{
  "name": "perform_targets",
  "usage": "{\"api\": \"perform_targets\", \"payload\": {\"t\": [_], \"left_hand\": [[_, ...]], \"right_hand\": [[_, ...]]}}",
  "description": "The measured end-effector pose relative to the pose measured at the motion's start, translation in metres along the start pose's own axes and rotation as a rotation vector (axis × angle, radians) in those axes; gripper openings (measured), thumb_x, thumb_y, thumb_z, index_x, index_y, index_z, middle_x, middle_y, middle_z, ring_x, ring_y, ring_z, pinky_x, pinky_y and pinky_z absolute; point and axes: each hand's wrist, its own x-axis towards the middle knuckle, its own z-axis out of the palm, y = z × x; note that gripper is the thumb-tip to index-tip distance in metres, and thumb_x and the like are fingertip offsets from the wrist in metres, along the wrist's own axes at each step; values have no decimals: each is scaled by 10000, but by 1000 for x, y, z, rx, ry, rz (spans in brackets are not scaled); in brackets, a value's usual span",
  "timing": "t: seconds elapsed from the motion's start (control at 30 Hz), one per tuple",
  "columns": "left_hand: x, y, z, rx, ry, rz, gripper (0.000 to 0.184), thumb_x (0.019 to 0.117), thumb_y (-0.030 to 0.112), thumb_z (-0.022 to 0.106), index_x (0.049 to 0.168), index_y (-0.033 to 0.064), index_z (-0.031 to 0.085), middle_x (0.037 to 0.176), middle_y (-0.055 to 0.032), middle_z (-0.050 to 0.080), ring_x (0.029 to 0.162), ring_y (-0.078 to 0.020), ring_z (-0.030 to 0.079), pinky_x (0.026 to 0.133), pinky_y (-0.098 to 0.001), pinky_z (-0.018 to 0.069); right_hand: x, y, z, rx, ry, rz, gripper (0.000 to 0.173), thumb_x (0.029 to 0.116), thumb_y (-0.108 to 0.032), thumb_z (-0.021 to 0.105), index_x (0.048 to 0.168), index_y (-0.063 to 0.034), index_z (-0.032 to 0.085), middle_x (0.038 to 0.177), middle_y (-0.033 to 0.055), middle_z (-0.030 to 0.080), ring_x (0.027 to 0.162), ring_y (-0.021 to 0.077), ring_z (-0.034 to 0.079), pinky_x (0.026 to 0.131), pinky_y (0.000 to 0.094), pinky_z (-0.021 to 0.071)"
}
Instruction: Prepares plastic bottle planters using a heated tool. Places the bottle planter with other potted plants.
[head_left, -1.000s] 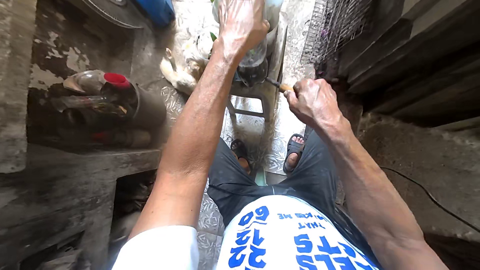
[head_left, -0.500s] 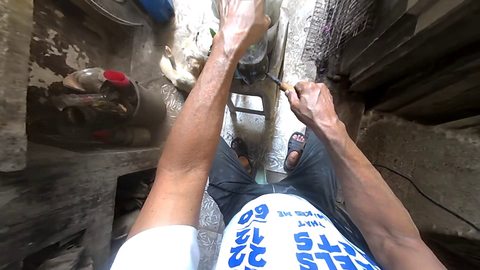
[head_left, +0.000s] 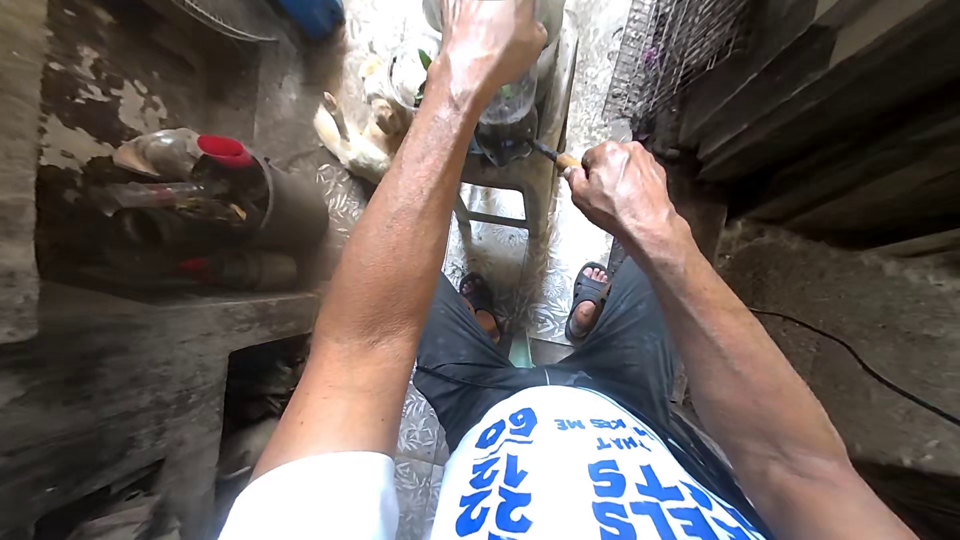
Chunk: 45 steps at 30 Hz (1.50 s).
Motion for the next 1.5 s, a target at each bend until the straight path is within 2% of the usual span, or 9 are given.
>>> {"api": "perform_targets", "payload": {"t": [0.17, 0.3, 0.53, 0.87, 1.17, 1.37, 1.5], "left_hand": [[0, 4, -2, 45, -4, -4, 227, 920, 291, 650, 954, 84, 734, 960, -142, 723, 1002, -351, 683, 888, -608, 488], [-7, 10, -9, 78, -33, -14, 273, 946, 315, 629, 1058, 87, 732, 1055, -162, 724, 1091, -367, 669, 951, -624, 466], [1, 5, 2, 54, 15, -23, 221, 917, 285, 661, 977, 89, 744, 978, -149, 728, 1016, -361, 682, 900, -623, 484], [4, 1, 5, 35, 8, -37, 237, 919, 294, 656, 961, 76, 740, 973, -146, 728, 1002, -353, 686, 890, -611, 493], [6, -2, 6, -9, 7, -41, 221, 915, 290, 659, 933, 83, 733, 944, -135, 725, 975, -336, 692, 863, -602, 509], [5, -4, 6, -37, 23, -19, 199, 903, 284, 683, 912, 93, 737, 917, -117, 724, 937, -321, 695, 841, -587, 518], [4, -1, 4, 4, -1, -18, 242, 924, 312, 668, 950, 83, 741, 960, -136, 726, 995, -342, 686, 886, -608, 497]], "right_hand": [[5, 3, 11, 6, 0, 1, 454, 1063, -401, 430, 933, -33, 662, 976, 209, 694, 992, 390, 694, 765, 595, 513], [6, 7, 15, 23, 4, -16, 456, 1067, -400, 430, 927, -29, 654, 961, 213, 691, 983, 396, 694, 760, 590, 517], [-15, 28, 22, 78, 45, -25, 441, 1058, -395, 461, 902, -28, 652, 894, 206, 683, 914, 400, 694, 725, 599, 511], [-7, 37, 46, 162, 109, -70, 441, 1070, -386, 449, 922, -24, 653, 851, 196, 675, 857, 396, 693, 713, 592, 508], [-5, 40, 53, 127, 97, -48, 453, 1076, -411, 420, 992, -38, 663, 889, 200, 693, 900, 407, 700, 732, 602, 506], [-1, 24, 35, 48, 17, -14, 449, 1074, -391, 423, 944, -23, 646, 932, 214, 686, 948, 407, 691, 743, 595, 503], [2, 13, 25, -5, -7, 0, 442, 1068, -376, 418, 916, -27, 643, 940, 207, 691, 970, 395, 696, 740, 583, 505]]}}
